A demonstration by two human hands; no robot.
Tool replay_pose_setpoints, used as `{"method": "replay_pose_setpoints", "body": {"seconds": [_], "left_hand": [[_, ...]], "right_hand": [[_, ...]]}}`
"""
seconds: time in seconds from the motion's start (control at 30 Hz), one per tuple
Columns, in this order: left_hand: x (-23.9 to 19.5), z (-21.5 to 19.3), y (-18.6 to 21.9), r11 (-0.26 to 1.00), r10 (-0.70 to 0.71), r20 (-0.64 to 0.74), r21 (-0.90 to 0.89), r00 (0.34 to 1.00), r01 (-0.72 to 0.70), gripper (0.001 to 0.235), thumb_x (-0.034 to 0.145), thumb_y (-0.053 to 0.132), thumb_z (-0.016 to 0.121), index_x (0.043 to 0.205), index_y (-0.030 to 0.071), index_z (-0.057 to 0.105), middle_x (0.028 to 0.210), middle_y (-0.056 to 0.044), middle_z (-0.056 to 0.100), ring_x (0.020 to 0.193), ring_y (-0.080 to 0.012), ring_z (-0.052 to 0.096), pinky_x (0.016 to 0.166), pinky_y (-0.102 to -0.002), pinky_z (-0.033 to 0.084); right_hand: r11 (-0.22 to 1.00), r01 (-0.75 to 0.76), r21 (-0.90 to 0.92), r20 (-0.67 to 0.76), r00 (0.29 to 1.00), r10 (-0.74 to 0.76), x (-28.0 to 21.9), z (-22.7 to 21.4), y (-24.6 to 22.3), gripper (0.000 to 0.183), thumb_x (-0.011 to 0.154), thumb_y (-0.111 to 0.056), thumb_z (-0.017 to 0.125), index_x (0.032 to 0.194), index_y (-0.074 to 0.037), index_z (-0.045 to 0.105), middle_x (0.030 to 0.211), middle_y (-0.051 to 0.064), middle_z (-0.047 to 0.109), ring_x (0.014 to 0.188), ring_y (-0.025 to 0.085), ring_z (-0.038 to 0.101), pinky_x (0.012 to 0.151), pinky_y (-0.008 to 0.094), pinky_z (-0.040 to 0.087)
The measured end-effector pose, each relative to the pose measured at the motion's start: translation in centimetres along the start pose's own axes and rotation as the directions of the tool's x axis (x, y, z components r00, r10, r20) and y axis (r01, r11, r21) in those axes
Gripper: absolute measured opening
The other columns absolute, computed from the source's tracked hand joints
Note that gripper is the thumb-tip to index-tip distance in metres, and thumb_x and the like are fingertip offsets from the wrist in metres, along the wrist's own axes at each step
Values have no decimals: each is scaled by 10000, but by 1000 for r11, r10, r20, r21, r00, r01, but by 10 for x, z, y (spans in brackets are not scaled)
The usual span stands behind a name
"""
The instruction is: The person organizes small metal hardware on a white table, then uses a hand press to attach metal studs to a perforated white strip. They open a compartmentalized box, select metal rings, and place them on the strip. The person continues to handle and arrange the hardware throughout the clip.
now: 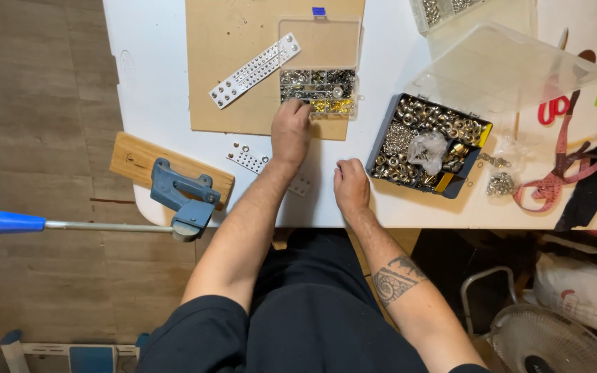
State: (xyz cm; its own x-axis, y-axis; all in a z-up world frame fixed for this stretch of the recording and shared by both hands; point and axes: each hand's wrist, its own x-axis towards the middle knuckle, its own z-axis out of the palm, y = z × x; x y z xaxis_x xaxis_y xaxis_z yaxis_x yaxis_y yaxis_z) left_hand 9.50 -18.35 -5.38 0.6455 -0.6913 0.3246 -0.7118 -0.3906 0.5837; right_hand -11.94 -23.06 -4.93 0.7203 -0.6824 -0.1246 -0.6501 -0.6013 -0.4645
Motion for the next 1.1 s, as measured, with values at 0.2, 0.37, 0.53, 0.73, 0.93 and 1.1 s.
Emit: {"method": "replay_pose_setpoints", "body": {"seconds": [0.2,0.37,0.53,0.73,0.93,1.1], "left_hand": [[30,41,-32,984,68,100,160,993,-84,127,869,102,647,776,189,649,752,-5,562,783,-231,637,666,-367,556],[33,-26,-40,991,-61,-35,115,997,65,154,816,24,712,917,133,669,881,-56,589,883,-273,639,753,-389,565],[36,-61,-113,752,-574,-243,222,782,620,126,886,125,712,1008,143,736,974,-23,582,957,-266,634,842,-400,588],[53,-56,-174,655,-724,0,315,690,687,95,870,199,695,816,138,744,767,-30,604,760,-295,678,681,-461,591],[57,-72,-168,772,-555,178,476,813,422,131,894,47,656,819,-13,745,758,-154,633,785,-389,725,678,-497,622],[60,-75,-164,786,-591,23,240,806,569,37,891,64,706,921,57,728,846,-87,618,875,-323,709,800,-442,605]], "right_hand": [[998,-34,45,45,998,32,1,-12,-11,130,926,-131,714,1047,-81,709,964,64,627,815,258,723,690,357,612],[997,-42,57,84,996,37,4,-20,-17,147,931,-130,725,1059,-58,718,965,71,629,806,250,731,678,345,613],[999,23,23,55,998,-25,1,-9,-8,242,883,-202,803,1073,-71,728,963,48,613,791,234,725,664,343,609],[998,63,3,81,995,-63,-3,1,9,127,946,-187,744,1047,-109,738,961,28,617,832,254,718,715,354,607],[989,135,-60,33,991,-133,-6,5,15,119,930,-193,733,1035,-138,727,958,18,608,831,255,712,704,351,608],[991,129,-43,30,991,-128,-5,4,13,97,943,-176,707,1028,-131,716,964,28,614,830,258,712,700,346,606]]}}
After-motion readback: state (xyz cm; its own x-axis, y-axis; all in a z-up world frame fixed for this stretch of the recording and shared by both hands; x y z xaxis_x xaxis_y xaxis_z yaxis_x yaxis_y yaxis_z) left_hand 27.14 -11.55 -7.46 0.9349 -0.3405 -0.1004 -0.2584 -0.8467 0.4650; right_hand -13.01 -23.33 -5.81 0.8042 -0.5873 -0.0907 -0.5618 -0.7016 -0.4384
